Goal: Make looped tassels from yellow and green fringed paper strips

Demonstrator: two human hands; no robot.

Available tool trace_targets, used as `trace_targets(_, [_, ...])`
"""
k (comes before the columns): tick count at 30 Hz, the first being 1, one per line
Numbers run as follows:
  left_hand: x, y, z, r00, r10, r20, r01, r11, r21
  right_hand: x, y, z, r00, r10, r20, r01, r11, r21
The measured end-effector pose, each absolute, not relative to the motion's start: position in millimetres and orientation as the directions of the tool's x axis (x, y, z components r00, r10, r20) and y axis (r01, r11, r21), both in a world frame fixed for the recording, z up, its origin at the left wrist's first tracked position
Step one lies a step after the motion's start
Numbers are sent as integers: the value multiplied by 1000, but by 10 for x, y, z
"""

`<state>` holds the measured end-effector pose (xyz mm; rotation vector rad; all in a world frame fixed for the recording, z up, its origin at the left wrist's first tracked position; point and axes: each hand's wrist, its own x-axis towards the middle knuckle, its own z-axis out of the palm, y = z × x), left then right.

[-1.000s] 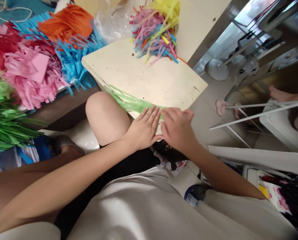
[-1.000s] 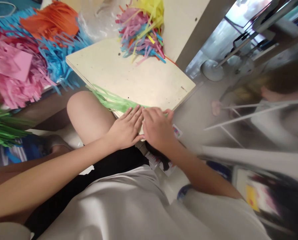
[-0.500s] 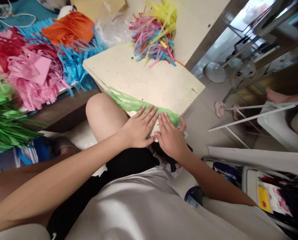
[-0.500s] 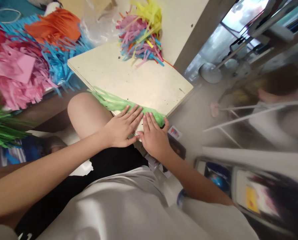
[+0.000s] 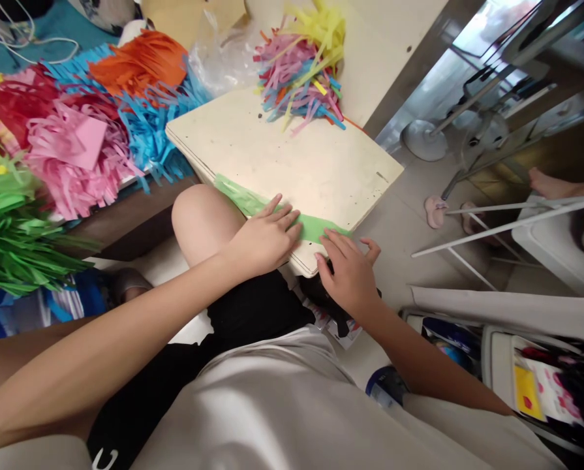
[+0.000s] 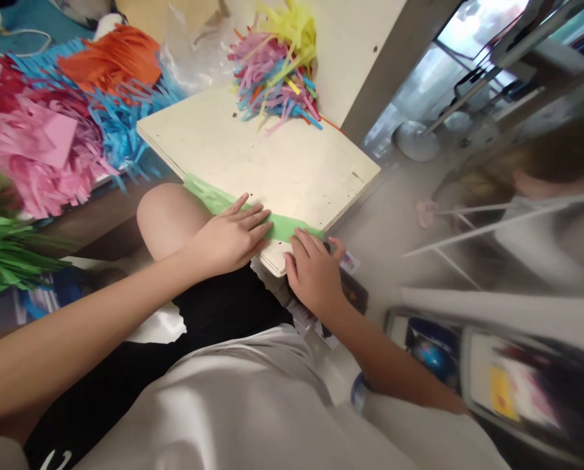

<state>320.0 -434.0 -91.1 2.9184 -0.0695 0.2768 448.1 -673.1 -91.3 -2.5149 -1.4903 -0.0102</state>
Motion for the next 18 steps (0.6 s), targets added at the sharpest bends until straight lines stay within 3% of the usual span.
trace_targets(7, [3145,-4234,-827,942,-220,254,-240,-969,53,4546,-6770,-923,428,867,256,903,-400,-158])
trace_targets(11, [3182,-4208,-854,924,-226,309,-249,-968,35,4644,-6735,-918,370,882,293,929,-344,-137])
trace_targets(18, [3218,-4234,-837,908,-227,352,-219,-974,-63,4698,-6696,-887,377,897,233,926,-354,-133])
